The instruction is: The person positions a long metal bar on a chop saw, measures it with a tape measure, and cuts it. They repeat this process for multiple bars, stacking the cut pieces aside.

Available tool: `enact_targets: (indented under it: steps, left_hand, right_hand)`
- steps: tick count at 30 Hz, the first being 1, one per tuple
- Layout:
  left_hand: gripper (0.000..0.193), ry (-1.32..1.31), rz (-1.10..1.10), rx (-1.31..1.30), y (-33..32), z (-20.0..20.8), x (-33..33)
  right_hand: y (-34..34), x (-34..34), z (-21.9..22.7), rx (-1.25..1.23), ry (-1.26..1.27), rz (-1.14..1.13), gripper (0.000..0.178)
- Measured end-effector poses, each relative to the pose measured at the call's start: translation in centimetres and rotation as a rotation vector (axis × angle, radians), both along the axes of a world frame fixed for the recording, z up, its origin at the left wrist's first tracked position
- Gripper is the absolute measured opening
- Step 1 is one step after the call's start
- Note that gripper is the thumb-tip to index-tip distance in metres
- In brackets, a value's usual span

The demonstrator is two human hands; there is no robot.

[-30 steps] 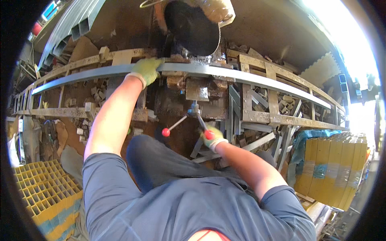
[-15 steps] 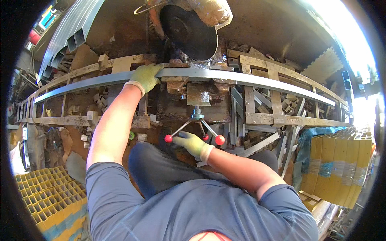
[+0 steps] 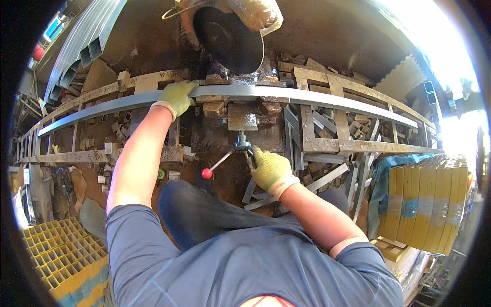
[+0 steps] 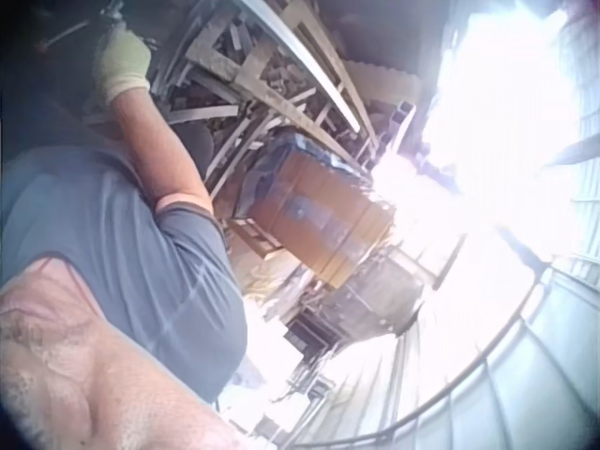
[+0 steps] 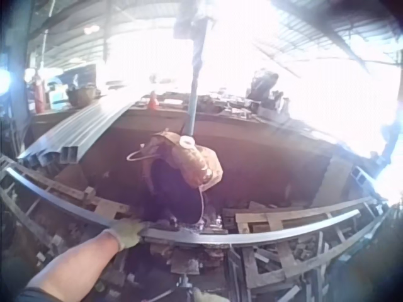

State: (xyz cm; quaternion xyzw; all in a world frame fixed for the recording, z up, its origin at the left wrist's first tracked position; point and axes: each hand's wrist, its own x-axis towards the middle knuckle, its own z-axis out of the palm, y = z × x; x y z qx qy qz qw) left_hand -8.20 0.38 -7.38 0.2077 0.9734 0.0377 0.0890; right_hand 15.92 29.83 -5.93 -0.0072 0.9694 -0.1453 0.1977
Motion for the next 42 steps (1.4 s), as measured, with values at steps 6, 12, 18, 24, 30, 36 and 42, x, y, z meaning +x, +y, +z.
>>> enact_targets:
  steps: [6, 12, 18, 24, 30, 36, 42]
  left_hand:
    - [0.062, -0.086, 0.068, 0.075, 0.4, 0.3, -0.2]
    - [0.072, 0.313, 0.063, 0.141, 0.3, -0.6, 4.6]
    - [0.045, -0.304, 0.264, 0.614, 4.4, 0.5, 20.2]
    - [0.068, -0.831, 0.234, 0.394, 5.6, -3.2, 19.4]
    - [0.054, -0.451, 0.174, 0.083, 7.1, -3.7, 20.3]
    - [0.054, -0.431, 0.184, 0.075, 8.9, 0.2, 21.2]
    - [0.076, -0.807, 0.362, 0.435, 4.4, -0.9, 19.5]
  right_hand:
    - [2.5, 0.7, -3.0, -0.112, 0.151, -0.060, 0.037]
    - [2.6, -0.1, -2.3, -0.155, 0.054, -0.062, 0.045]
    - [2.3, 0.1, -1.0, -0.126, 0.006, -0.080, 0.048]
    - [2.3, 0.9, -1.6, -0.139, 0.072, -0.063, 0.047]
    - [1.7, 0.3, -1.8, -0.113, 0.042, -0.054, 0.044]
    - [3.9, 0.7, -5.2, -0.295, 0.208, -0.087, 0.045]
    - [3.7, 1.4, -4.9, -0.296, 0.221, -0.124, 0.044]
